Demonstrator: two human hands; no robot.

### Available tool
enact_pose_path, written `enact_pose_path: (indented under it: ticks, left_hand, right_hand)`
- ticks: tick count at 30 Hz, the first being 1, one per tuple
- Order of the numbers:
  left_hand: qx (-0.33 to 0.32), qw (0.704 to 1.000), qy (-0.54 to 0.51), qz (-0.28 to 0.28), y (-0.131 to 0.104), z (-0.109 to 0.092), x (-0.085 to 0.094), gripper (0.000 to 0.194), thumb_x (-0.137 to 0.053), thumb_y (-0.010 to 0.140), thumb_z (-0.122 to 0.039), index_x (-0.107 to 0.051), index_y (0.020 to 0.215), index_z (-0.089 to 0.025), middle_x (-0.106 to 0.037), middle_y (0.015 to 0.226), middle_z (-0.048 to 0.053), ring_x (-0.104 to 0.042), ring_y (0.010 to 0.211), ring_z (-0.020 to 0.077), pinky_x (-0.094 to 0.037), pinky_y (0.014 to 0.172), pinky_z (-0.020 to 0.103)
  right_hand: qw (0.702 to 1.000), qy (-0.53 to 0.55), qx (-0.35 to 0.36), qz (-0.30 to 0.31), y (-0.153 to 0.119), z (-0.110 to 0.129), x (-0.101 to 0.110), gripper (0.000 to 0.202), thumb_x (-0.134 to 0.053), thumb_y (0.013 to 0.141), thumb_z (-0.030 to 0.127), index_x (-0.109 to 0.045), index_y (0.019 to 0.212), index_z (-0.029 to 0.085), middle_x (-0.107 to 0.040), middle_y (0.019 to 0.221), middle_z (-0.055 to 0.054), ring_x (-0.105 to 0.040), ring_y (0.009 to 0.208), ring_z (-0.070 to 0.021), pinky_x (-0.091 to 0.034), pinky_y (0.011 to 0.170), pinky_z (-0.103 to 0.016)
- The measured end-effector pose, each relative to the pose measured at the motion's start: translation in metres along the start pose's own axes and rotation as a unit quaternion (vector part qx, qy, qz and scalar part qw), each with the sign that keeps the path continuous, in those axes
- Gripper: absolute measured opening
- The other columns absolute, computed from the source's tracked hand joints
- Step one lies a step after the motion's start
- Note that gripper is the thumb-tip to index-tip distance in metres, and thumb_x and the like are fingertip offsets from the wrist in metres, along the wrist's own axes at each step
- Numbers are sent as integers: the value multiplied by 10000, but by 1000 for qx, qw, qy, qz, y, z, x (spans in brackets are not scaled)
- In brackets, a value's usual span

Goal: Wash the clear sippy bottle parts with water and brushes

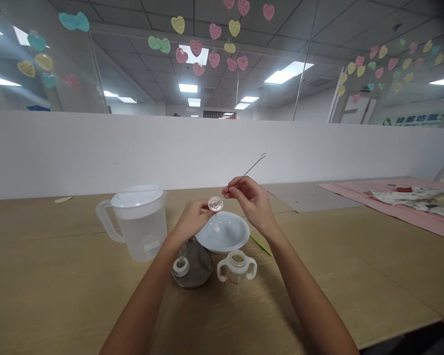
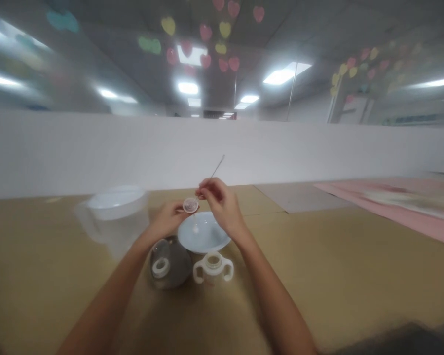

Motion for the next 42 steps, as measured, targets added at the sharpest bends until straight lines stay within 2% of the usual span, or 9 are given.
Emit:
enact_pose_path:
  ticks: [10, 14, 18, 22, 24, 27, 31, 36, 42]
  left_hand:
    - [20, 999, 31, -5, 0, -1, -1, 297, -486, 777, -368, -655, 733, -128, -624, 672, -4, -539, 654, 150, -386, 592, 222]
    - [33, 999, 13, 2, -1, -6, -4, 281, -499, 766, -357, -662, 737, -131, -608, 640, -11, -523, 632, 135, -371, 586, 219]
    - [35, 998, 39, 33, -1, -8, -12, 254, -510, 754, -325, -660, 693, -129, -599, 613, -14, -504, 606, 125, -343, 563, 215]
    - [12, 997, 41, 59, 0, -2, -19, 242, -501, 757, -297, -661, 688, -130, -605, 629, -16, -513, 622, 125, -350, 581, 212]
    - [1, 997, 36, 61, 0, 0, -22, 250, -496, 763, -303, -665, 699, -130, -609, 640, -15, -521, 638, 130, -359, 595, 212]
    - [-8, 998, 22, 62, 0, -4, -24, 253, -499, 763, -311, -672, 720, -132, -623, 661, -13, -531, 658, 139, -374, 615, 216]
    - [-8, 999, 0, 49, -2, -15, -23, 244, -503, 755, -297, -667, 696, -127, -630, 664, -14, -528, 648, 140, -377, 602, 217]
    - [-2, 1000, -28, 11, -2, -19, -20, 237, -495, 763, -293, -659, 705, -132, -628, 660, -9, -531, 638, 128, -386, 594, 208]
    - [12, 1000, -16, -14, 1, -9, -19, 273, -480, 782, -333, -637, 689, -130, -631, 663, 17, -547, 645, 134, -390, 574, 209]
  right_hand:
    - [1000, 9, -28, 9, 0, -5, 2, 188, -579, 756, 359, -560, 791, 175, -642, 787, -31, -622, 766, -143, -506, 770, -331]
    - [998, -43, -47, 13, 1, -12, 4, 149, -593, 738, 316, -582, 770, 171, -659, 785, -35, -630, 784, -155, -494, 751, -303]
    - [984, -161, -77, 21, 2, -18, 10, 173, -590, 727, 323, -641, 787, 169, -664, 752, -32, -606, 681, -137, -467, 609, -245]
    - [968, -234, -50, -71, 1, -4, 24, 366, -482, 796, 469, -663, 732, 156, -564, 546, 4, -476, 477, -93, -366, 470, -218]
    - [966, -223, -30, -131, 0, 7, 30, 491, -384, 833, 529, -628, 634, 152, -455, 449, 22, -416, 429, -83, -321, 441, -216]
    - [967, -196, -24, -159, -3, 15, 28, 555, -314, 843, 575, -529, 530, 169, -361, 396, 39, -363, 384, -79, -288, 417, -218]
    - [964, -221, -14, -146, -6, 5, 14, 550, -291, 851, 575, -481, 514, 183, -406, 410, 26, -404, 406, -90, -317, 453, -223]
    - [965, -248, -34, -74, -8, -23, -6, 560, -248, 874, 539, -473, 502, 186, -486, 455, 2, -474, 458, -107, -346, 507, -227]
    - [957, -278, -16, -78, -4, -19, 0, 485, -301, 875, 499, -602, 677, 174, -530, 522, 5, -490, 504, -112, -341, 523, -218]
Point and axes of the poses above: each hand's wrist, its own y-axis towards the middle knuckle, its own x-axis out of the back of the hand, z = x × y, the point moved 3 cm from there along y, towards the middle knuckle
